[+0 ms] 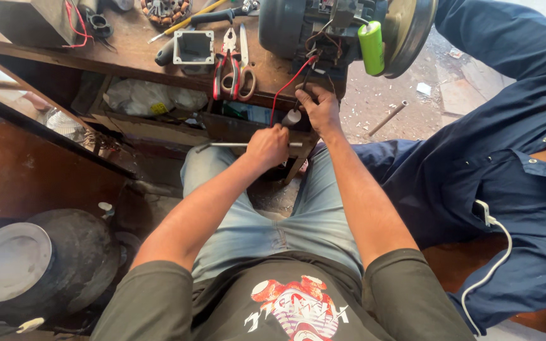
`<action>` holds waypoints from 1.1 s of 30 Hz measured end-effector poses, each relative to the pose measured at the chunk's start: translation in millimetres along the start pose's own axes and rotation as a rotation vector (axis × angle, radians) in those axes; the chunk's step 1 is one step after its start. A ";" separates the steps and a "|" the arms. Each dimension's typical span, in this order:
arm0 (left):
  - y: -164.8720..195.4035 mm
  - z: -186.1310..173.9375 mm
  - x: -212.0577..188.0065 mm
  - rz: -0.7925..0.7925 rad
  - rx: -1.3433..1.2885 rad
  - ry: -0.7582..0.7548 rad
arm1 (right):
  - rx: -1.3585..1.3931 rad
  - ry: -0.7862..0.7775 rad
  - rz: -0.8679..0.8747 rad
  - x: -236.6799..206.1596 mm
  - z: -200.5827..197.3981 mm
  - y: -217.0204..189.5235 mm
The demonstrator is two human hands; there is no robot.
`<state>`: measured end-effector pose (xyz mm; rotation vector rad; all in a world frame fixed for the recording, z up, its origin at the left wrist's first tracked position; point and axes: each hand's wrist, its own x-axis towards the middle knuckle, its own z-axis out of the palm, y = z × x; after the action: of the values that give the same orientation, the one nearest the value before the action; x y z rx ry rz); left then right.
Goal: The person is repairing an electric motor by connecting wires and tightening screws on the motor's terminal box. They use a screwdriver and a T-handle wrench to secure the connections.
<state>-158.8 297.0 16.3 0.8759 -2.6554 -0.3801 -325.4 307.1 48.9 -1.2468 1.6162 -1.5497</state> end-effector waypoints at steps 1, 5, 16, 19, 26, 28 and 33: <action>0.7 -1.3 -2.7 -0.010 -0.022 0.001 | 0.006 0.004 -0.002 1.1 0.3 0.4; 3.5 -10.6 -9.2 -0.127 -0.170 0.114 | 0.061 -0.007 0.029 2.2 0.5 1.7; -7.5 -33.0 10.1 -0.171 -0.474 0.338 | 0.416 -0.055 0.249 1.1 10.6 -17.4; -10.6 -50.1 13.9 -0.166 -0.554 0.424 | 0.446 -0.044 0.250 5.1 6.7 -14.5; -50.8 -100.0 62.0 -0.218 -0.515 0.564 | 0.123 0.241 0.044 17.0 -11.1 -3.3; -67.2 -101.7 81.5 -0.244 -0.350 0.459 | -0.014 0.315 -0.054 19.7 -12.0 -4.3; -92.2 -78.9 110.2 -0.217 -0.223 0.416 | -0.156 0.433 -0.125 19.2 -2.6 -4.5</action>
<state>-164.4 146.1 80.2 1.0429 -2.1038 -0.4760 -334.4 291.6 57.4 -1.1648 1.9925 -1.9008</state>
